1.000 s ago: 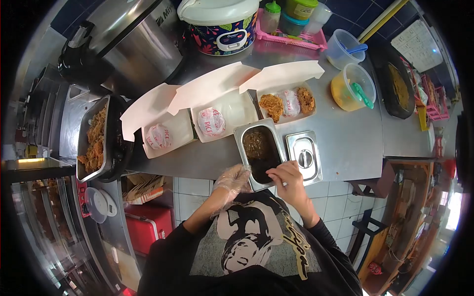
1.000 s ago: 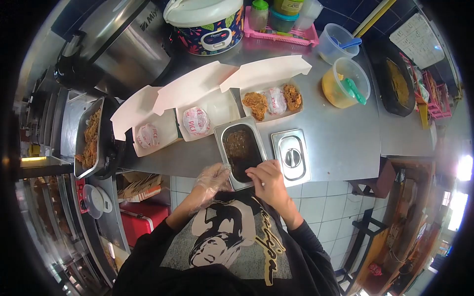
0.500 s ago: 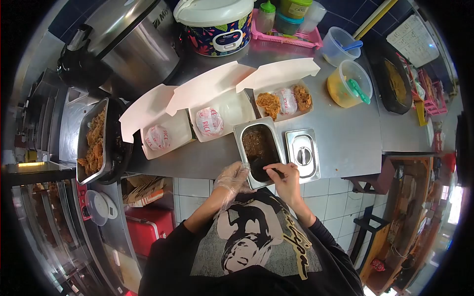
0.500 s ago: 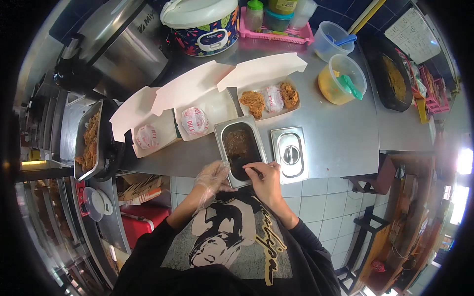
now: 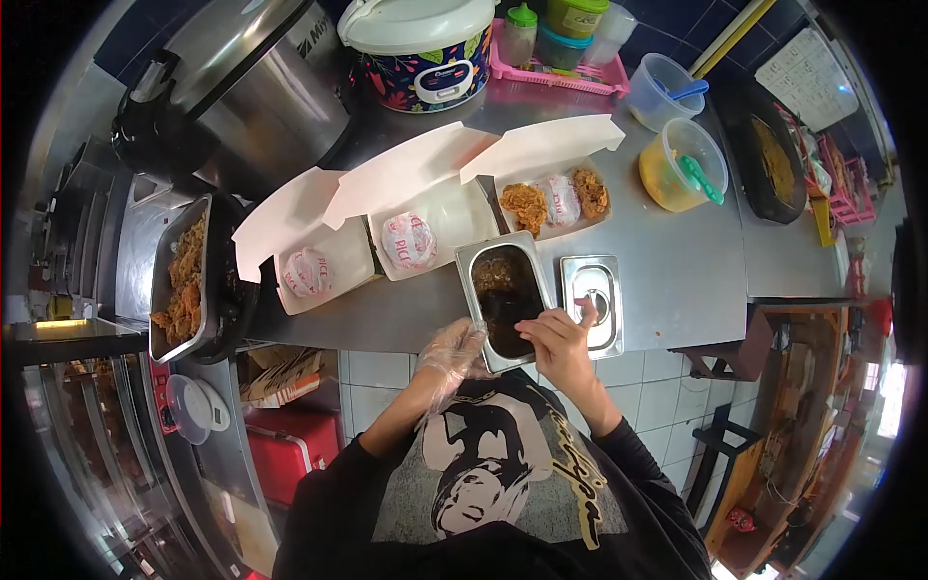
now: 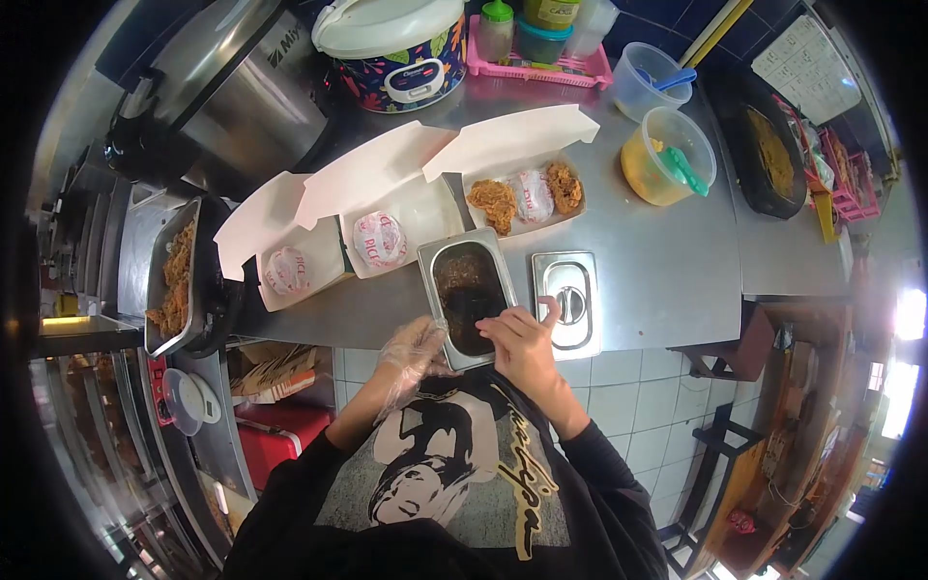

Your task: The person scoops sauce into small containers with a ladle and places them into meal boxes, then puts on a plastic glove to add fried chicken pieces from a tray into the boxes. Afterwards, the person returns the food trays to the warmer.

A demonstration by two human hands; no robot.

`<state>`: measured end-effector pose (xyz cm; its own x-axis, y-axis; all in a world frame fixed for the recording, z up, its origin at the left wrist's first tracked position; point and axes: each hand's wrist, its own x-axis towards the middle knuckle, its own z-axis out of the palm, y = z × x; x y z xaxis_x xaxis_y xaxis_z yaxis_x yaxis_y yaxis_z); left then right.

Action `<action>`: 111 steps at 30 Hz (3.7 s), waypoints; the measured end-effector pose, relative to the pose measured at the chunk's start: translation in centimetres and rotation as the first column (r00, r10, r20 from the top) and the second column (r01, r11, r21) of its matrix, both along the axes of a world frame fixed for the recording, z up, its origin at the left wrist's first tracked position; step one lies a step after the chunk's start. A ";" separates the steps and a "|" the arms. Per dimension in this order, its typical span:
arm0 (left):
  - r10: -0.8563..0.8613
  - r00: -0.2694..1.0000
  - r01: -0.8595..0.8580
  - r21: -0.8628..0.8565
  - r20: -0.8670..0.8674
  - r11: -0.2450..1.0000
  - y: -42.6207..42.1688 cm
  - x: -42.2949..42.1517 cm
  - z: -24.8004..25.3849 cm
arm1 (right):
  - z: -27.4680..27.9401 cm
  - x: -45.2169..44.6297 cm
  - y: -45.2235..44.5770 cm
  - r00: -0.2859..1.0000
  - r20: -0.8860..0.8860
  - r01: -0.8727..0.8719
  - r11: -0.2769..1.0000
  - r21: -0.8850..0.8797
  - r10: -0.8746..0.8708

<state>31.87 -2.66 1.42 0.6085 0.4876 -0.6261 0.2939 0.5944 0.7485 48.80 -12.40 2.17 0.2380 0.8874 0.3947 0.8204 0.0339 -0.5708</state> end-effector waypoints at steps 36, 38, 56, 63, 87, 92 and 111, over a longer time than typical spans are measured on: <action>0.014 1.000 -0.014 -0.006 -0.002 1.000 -0.2 0.2 -0.8 | 2.4 -2.1 -0.6 0.879 -0.371 0.285 0.954 -0.093 -0.299; 0.018 1.000 -0.017 -0.020 0.012 1.000 -0.2 0.2 -0.9 | 2.5 -2.1 -0.5 0.885 -0.367 0.277 0.958 -0.077 -0.285; 0.058 0.996 -0.057 -0.025 0.069 0.998 -1.1 1.2 0.2 | 1.9 -3.3 -2.3 0.649 -0.677 0.331 0.930 -0.159 -0.347; 0.028 0.999 -0.028 -0.008 0.020 1.000 -0.9 1.8 -0.1 | 1.1 -3.2 -4.1 0.527 -0.780 0.336 0.926 -0.174 -0.338; -0.058 0.996 0.059 -0.008 0.061 0.998 -1.1 1.4 0.9 | 0.3 2.7 0.5 -0.036 -0.964 0.414 0.874 -0.255 -0.265; -0.120 0.993 0.117 0.162 0.013 0.980 -1.7 0.9 -1.4 | -0.2 2.1 4.0 -0.049 -0.976 0.373 0.903 -0.215 -0.213; -0.245 0.966 0.257 0.261 -0.078 0.930 -1.2 0.4 -2.1 | -0.7 3.0 7.1 -0.103 -0.989 0.422 0.895 -0.141 -0.107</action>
